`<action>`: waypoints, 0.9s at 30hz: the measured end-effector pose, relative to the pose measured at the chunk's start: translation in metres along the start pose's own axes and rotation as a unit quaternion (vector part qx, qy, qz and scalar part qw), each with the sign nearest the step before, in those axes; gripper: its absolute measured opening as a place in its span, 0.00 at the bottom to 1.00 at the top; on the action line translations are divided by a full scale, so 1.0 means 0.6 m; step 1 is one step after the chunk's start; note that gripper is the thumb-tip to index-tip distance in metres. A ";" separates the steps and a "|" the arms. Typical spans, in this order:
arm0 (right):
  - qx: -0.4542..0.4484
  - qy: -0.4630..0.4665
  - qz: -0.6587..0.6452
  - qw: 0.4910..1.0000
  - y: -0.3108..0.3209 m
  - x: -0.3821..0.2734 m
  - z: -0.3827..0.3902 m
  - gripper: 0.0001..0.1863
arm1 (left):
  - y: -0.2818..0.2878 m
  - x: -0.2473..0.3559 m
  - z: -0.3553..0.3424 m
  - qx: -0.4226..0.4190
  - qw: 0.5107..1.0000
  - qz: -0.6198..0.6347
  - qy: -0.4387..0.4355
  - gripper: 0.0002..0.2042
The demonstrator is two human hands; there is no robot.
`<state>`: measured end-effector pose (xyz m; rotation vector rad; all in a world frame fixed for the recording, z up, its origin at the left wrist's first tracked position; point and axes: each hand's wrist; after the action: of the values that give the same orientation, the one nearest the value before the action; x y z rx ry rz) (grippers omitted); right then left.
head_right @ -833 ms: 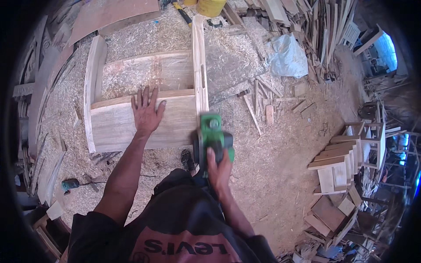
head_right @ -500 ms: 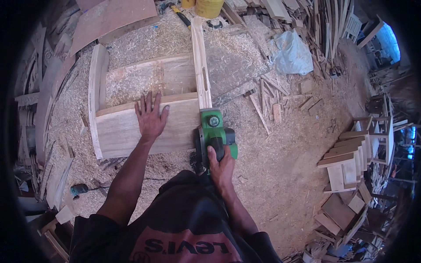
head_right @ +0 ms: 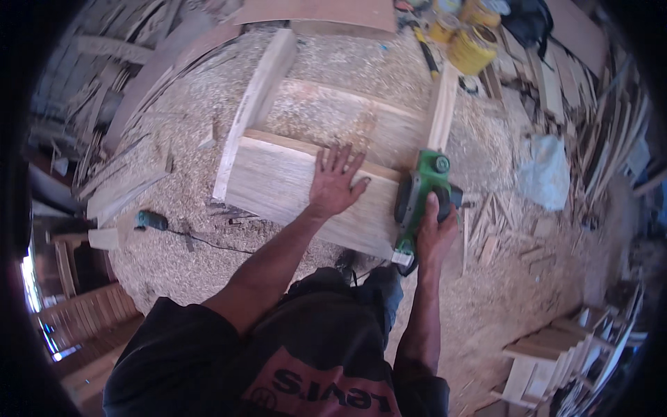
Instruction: Assembling a wooden structure using a hammer and smoothing surfaces with an electric planer.
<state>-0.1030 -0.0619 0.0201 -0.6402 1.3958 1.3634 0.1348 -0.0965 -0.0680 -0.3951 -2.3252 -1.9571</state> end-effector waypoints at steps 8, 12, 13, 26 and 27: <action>-0.146 -0.017 0.065 0.987 0.057 0.046 0.090 0.27 | 0.002 -0.010 0.007 0.020 0.999 0.017 0.024 0.35; -0.211 0.036 0.077 0.974 0.097 0.073 0.094 0.28 | -0.005 -0.015 0.015 0.087 0.986 0.014 0.143 0.39; -0.235 0.042 0.092 0.967 0.106 0.072 0.086 0.28 | -0.012 -0.020 0.011 0.147 0.968 -0.004 0.205 0.40; -0.373 0.236 0.170 0.881 0.135 0.068 -0.003 0.23 | 0.072 -0.213 0.130 0.083 0.846 -0.021 0.526 0.42; -0.381 0.228 0.179 0.878 0.129 0.062 -0.005 0.23 | 0.064 -0.214 0.133 0.116 0.846 -0.030 0.520 0.42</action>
<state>-0.1854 -0.0377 0.0154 -1.3369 1.3439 2.2002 0.2764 -0.0316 -0.0745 0.6263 -1.7505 -1.3012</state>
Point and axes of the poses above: each hand's wrist, its own z-axis away from the middle knuckle, its own y-axis out of the back of the hand, x = y × z, and after that the axes turned 3 degrees about -x, right-handed
